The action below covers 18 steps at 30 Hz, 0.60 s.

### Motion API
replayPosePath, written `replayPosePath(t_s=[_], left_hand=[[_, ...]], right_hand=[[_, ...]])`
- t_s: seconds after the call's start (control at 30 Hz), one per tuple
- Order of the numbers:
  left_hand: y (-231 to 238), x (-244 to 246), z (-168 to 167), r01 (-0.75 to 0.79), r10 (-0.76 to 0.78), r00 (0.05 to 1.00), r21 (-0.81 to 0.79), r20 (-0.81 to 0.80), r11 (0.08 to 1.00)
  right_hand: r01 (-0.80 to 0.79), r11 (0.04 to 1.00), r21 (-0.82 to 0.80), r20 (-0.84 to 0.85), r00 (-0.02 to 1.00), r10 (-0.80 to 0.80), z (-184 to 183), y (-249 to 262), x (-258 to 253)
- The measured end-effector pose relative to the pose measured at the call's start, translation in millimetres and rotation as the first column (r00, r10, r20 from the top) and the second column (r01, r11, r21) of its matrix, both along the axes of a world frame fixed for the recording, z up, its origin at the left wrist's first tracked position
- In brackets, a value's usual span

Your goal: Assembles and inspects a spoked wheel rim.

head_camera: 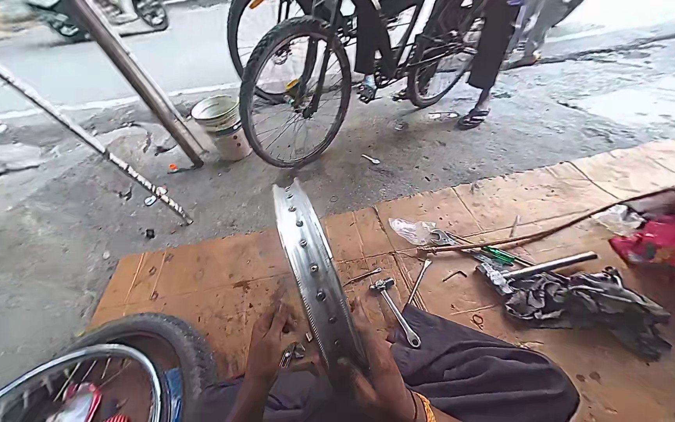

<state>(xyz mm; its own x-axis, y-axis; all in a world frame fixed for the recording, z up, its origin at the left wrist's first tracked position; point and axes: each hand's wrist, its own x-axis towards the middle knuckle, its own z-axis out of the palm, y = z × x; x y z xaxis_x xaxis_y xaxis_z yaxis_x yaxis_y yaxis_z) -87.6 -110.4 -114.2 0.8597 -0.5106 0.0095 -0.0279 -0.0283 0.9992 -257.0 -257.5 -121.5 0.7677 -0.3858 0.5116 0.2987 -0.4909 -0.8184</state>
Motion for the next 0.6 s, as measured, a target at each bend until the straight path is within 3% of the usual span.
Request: replayPosePath(t_s=[0.13,0.3,0.4,0.5,0.6], left_hand=[[-19.4,-2.9,-18.5,0.006,-0.007,0.994,0.008,0.106,1.0],[-33.2,-21.5,-33.8,0.184,-0.179,0.981,0.065,-0.079,0.981],[-30.4,1.4,-35.3,-0.066,0.068,0.995,0.034,-0.071,0.997],[-41.5,54.8,-31.3,-0.134,0.133,0.991,-0.049,-0.032,0.99],[-73.8,83.0,-22.3,-0.084,0.081,0.996,-0.102,-0.032,0.991]], right_hand=[[-0.039,0.999,0.003,0.008,0.999,0.039,-29.6,-3.9,-10.0],[0.02,0.999,0.039,0.029,0.999,-0.021,-32.1,1.2,-10.6],[-0.002,0.998,0.056,0.039,0.999,-0.001,-25.4,0.2,-10.8],[0.063,0.998,-0.028,0.049,0.997,-0.062,-10.4,5.9,-10.6],[0.146,0.984,-0.105,-0.007,0.989,-0.147,0.9,17.7,-9.3]])
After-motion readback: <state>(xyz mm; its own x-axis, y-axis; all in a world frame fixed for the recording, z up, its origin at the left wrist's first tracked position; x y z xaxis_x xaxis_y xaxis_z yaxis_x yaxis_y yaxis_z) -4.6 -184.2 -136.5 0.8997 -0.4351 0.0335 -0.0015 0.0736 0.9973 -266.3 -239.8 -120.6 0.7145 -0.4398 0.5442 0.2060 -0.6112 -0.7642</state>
